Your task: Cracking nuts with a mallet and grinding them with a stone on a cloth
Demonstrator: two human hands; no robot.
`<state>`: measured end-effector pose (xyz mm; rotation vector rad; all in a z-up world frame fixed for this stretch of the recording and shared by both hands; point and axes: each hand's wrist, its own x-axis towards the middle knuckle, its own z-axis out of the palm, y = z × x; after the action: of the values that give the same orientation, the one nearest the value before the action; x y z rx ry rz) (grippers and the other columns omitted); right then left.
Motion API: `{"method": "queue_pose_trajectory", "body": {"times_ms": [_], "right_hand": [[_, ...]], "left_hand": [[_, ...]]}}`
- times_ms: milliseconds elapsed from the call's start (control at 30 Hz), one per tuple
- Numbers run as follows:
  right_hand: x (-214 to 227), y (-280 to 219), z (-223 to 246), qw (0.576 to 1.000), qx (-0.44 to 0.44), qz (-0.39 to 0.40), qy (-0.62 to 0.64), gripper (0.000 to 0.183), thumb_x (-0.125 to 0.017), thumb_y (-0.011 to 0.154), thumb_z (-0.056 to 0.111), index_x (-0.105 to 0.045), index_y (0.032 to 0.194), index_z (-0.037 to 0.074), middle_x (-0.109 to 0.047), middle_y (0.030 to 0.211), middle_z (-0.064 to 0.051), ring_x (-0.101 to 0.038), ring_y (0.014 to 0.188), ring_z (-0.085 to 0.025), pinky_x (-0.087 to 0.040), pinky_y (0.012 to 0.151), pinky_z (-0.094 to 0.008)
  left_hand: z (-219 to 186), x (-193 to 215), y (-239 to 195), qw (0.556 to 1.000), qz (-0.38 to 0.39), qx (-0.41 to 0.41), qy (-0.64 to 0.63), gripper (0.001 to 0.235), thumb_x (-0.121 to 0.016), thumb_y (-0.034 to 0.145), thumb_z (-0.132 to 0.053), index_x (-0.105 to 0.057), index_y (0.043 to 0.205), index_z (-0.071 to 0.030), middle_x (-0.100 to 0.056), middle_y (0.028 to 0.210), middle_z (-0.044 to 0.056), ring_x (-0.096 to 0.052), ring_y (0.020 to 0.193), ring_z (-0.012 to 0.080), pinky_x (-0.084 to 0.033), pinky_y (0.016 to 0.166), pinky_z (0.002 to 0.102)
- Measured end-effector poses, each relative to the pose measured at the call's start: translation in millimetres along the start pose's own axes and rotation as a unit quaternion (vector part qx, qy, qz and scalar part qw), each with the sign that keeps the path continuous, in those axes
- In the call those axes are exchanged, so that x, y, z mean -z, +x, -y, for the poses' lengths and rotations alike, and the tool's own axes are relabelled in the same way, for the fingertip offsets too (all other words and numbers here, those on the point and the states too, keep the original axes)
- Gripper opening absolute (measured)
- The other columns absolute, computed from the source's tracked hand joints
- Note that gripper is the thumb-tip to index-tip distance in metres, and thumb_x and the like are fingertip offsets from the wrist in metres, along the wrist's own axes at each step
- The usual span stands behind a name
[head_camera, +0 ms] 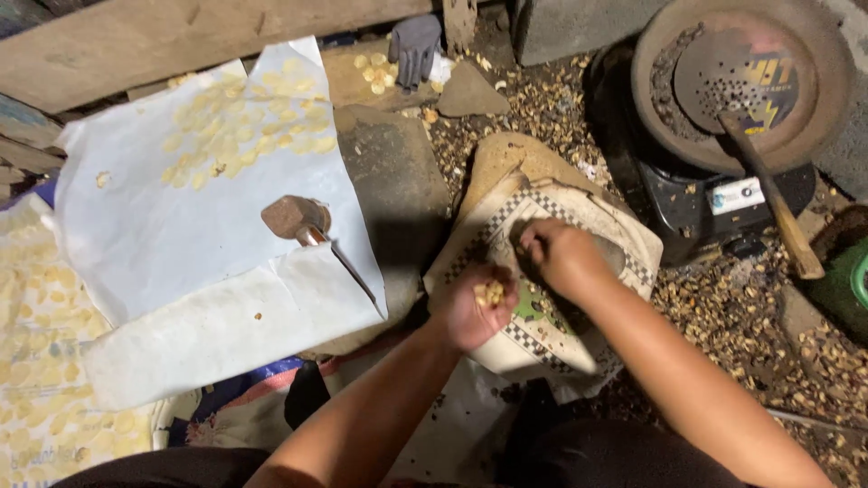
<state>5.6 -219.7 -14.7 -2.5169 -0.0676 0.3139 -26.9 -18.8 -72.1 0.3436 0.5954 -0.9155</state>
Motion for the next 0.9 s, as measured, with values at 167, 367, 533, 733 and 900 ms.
{"method": "queue_pose_trajectory", "body": {"times_ms": [167,367,533,733,900], "right_hand": [[-70,23,-32,0.995,0.067,-0.016,-0.071,0.034,-0.069,0.084,0.026,-0.063,0.114,0.011,-0.070,0.100,-0.018,-0.072,0.096,-0.041,-0.060,0.085,-0.049],[10,-23,51,0.989,-0.034,0.006,0.146,0.031,-0.074,0.079,0.025,-0.065,0.108,0.018,-0.075,0.097,-0.014,-0.071,0.102,-0.040,-0.055,0.087,-0.051],[96,-61,78,0.986,0.029,-0.093,0.136,0.025,-0.075,0.090,0.023,-0.070,0.110,0.011,-0.074,0.099,-0.021,-0.069,0.105,-0.043,-0.053,0.091,-0.052],[146,-71,211,0.963,0.175,-0.206,0.008,0.014,-0.070,0.097,0.002,-0.071,0.111,-0.001,-0.069,0.086,-0.011,-0.057,0.063,-0.020,-0.046,0.057,-0.031],[21,-39,352,0.936,0.335,0.111,-0.010,0.017,-0.074,0.080,0.011,-0.075,0.095,0.004,-0.077,0.084,-0.022,-0.075,0.086,-0.043,-0.058,0.079,-0.056]], "left_hand": [[-7,-46,-46,0.981,0.185,-0.016,-0.050,0.030,-0.050,0.103,-0.024,-0.072,0.105,-0.004,-0.072,0.089,0.011,-0.069,0.079,0.0225,-0.053,0.084,0.033],[-20,-37,-23,0.987,0.033,-0.127,-0.088,0.026,-0.047,0.106,-0.016,-0.069,0.108,-0.002,-0.076,0.112,0.013,-0.072,0.109,0.0240,-0.049,0.106,0.037],[-63,-68,-47,0.990,0.074,-0.056,-0.106,0.015,-0.057,0.097,-0.023,-0.066,0.093,-0.013,-0.070,0.085,0.002,-0.048,0.057,0.0042,-0.028,0.041,0.010],[-238,-148,-208,0.906,0.163,-0.251,0.300,0.025,-0.057,0.101,-0.016,-0.065,0.116,0.002,-0.070,0.101,0.016,-0.067,0.081,0.0215,-0.054,0.063,0.030],[-295,-80,-341,0.870,0.009,-0.478,0.123,0.017,-0.065,0.094,-0.024,-0.066,0.103,-0.009,-0.074,0.093,0.011,-0.071,0.080,0.0211,-0.037,0.043,0.012]]}}
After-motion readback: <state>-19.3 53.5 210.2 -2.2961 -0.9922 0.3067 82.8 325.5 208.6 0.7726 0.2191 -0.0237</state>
